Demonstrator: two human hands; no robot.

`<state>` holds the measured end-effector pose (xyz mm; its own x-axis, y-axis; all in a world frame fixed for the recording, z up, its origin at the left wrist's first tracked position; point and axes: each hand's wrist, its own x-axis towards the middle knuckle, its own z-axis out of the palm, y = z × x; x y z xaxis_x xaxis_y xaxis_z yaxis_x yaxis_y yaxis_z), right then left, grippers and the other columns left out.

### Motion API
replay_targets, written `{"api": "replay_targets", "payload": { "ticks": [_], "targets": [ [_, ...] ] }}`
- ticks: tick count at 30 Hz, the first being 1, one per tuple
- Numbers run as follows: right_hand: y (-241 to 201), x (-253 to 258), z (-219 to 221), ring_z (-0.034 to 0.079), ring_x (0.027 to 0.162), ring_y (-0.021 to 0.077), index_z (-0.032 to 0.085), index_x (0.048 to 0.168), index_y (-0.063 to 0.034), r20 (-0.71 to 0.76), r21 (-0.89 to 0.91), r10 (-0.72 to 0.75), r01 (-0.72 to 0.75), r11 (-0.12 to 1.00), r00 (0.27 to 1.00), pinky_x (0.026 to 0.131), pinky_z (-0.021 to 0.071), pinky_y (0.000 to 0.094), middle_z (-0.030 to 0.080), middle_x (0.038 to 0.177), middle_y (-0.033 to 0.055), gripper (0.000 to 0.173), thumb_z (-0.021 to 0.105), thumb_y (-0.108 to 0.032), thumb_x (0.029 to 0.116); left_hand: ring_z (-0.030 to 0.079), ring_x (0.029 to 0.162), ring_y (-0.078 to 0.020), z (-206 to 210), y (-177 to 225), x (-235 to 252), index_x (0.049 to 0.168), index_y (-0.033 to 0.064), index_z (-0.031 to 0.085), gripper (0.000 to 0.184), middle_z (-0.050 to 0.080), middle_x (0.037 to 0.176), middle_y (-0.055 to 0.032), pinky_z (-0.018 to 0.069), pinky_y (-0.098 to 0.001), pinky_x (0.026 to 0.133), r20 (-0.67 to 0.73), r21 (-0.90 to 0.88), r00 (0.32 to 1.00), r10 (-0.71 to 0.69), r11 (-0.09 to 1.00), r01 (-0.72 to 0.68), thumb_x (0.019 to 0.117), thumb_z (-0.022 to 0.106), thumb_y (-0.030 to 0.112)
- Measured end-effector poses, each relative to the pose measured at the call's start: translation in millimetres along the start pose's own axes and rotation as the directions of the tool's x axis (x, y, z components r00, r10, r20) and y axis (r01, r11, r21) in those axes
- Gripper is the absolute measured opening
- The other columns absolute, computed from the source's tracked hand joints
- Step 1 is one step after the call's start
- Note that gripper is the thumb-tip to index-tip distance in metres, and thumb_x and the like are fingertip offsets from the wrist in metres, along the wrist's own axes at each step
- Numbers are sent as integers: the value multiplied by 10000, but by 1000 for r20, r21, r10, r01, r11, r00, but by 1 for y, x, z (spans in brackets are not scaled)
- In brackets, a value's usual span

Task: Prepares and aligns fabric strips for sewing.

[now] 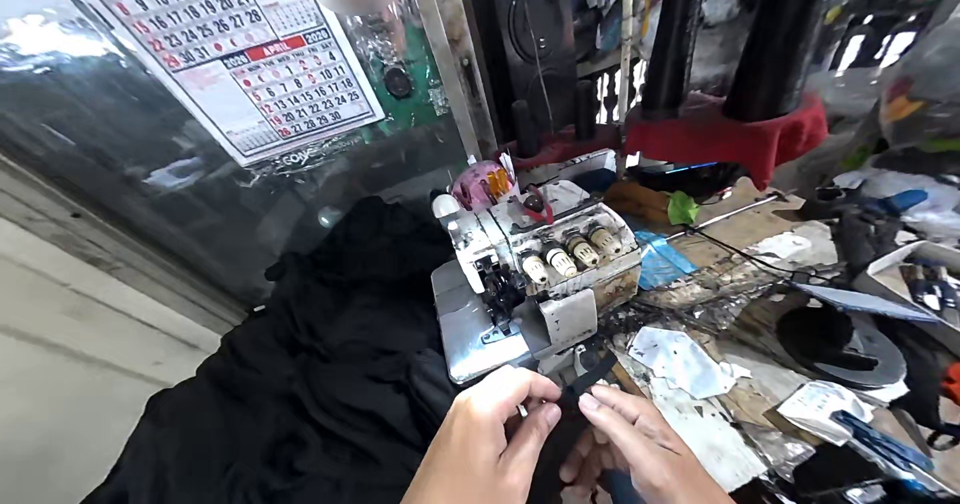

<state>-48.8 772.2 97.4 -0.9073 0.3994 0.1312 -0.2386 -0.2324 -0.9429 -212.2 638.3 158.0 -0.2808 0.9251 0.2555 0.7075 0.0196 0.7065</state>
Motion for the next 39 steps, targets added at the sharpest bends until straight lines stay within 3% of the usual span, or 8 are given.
{"api": "replay_targets", "payload": {
  "ticks": [2,7,11,18,24,29,37,39],
  "targets": [
    [-2,-2,0,730,682,277,585,1124,-5,19,10,-11,11,1000,1000,615,642,438,715,836,161,340,326,-225,1123,655,760,-83,-2,-1,1,1148,115,710,176,699,1048,9,590,-242,653,20,-103,1000,8,995,-6,1038,609,209],
    [-19,-7,12,658,561,166,675,1169,-69,-71,-208,-13,-2,978,997,462,597,339,716,989,62,257,642,-281,1029,654,714,-95,-5,2,4,1154,79,695,166,704,1179,-29,586,-247,619,51,-256,999,-6,966,19,1037,608,159],
    [-19,-2,7,662,548,194,665,1012,-54,-11,-212,-50,46,976,999,489,594,361,678,734,83,336,458,-299,1110,650,732,-95,-9,4,6,1114,80,701,143,703,1009,-8,579,-238,633,37,-237,999,15,971,-6,1032,619,165],
    [-8,-8,6,723,655,279,583,1245,-1,-55,75,6,-2,997,998,575,647,434,712,941,178,356,311,-193,1120,667,790,-125,-2,-7,-2,1090,46,693,129,701,968,-38,584,-260,677,-19,-300,1000,6,954,-12,1024,602,108],
    [-14,-1,13,653,557,184,667,1094,-88,-124,-156,-33,14,988,992,458,598,349,701,988,67,199,705,-251,986,685,803,-145,0,-5,-1,1108,33,691,133,709,1012,-57,606,-279,692,-8,-343,1000,-8,939,4,1017,608,83],
    [-13,0,7,611,482,135,719,1046,-81,-154,-224,-83,47,973,985,403,541,291,706,779,37,162,708,-230,984,655,753,-144,5,-5,5,1117,22,708,149,707,1080,-83,585,-277,656,-29,-398,1000,3,917,-14,1012,615,75],
    [-9,-4,-6,674,577,195,689,1108,-29,-61,-156,-109,98,983,992,483,607,348,702,847,91,229,547,-206,1078,697,856,-183,6,-6,9,1094,4,706,147,710,1030,-99,618,-306,735,6,-448,999,-37,893,36,1017,617,91],
    [-6,-5,-7,689,623,206,683,1159,-24,-58,-130,-108,100,986,992,526,633,362,702,966,97,225,539,-177,1077,696,877,-197,6,-8,8,1095,-3,704,149,709,1030,-111,617,-319,759,14,-459,998,-57,887,57,1017,614,87]
  ]
}}
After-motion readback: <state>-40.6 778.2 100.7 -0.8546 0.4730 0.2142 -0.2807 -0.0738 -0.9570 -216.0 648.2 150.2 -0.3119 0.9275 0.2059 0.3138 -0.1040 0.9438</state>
